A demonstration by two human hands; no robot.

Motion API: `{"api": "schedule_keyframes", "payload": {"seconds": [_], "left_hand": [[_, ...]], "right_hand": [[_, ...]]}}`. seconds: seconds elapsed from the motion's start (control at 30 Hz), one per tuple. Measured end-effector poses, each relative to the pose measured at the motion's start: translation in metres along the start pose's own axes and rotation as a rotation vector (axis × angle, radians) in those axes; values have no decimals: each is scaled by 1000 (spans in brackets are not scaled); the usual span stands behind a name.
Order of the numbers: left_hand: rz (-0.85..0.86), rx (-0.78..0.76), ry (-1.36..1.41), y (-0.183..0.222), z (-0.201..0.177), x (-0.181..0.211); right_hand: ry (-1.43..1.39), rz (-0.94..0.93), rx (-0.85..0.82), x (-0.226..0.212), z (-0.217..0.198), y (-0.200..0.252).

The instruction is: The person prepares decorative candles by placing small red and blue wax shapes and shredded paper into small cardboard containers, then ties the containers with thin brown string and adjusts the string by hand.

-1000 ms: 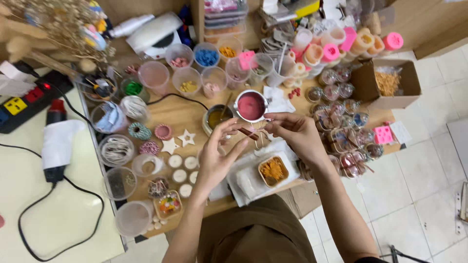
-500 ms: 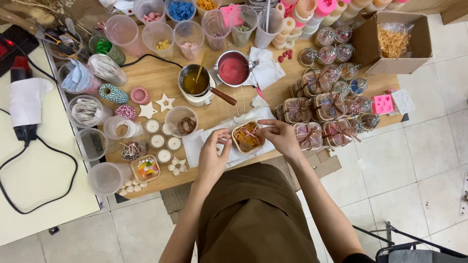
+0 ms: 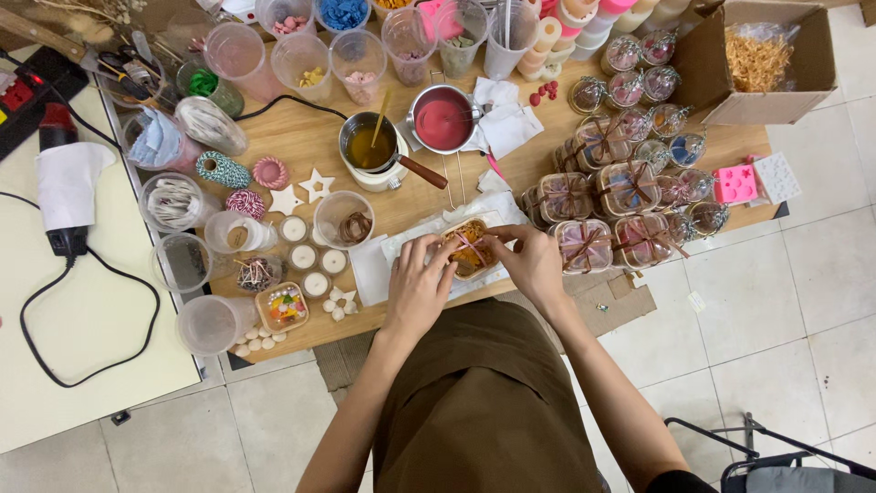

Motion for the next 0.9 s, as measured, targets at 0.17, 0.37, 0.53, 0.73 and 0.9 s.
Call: {"api": "schedule_keyframes", "payload": {"seconds": [0.17, 0.37, 0.53, 0.73, 0.9], "left_hand": [[22, -15, -39, -3, 1, 0], [-9, -42, -56, -2, 2, -7], [-47, -58, -52, 0, 1, -7], [-113, -17, -34, 6, -17, -1], [-126, 102, 57, 12, -33, 14]], "right_hand": [[69, -108, -23, 5, -8, 3], [41, -91, -25, 15, -11, 3], [100, -72, -48, 16, -9, 4], [56, -234, -35, 13, -43, -31], [253, -297, 46, 54, -78, -126]]}}
Point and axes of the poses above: each hand's wrist, its own y-axis away from the middle knuckle, its own z-axis out of the palm, x = y × z, the point moved 1 cm from there along -y, towards the middle knuckle, and after that the axes turned 14 degrees about -z, right-handed, at the moved point
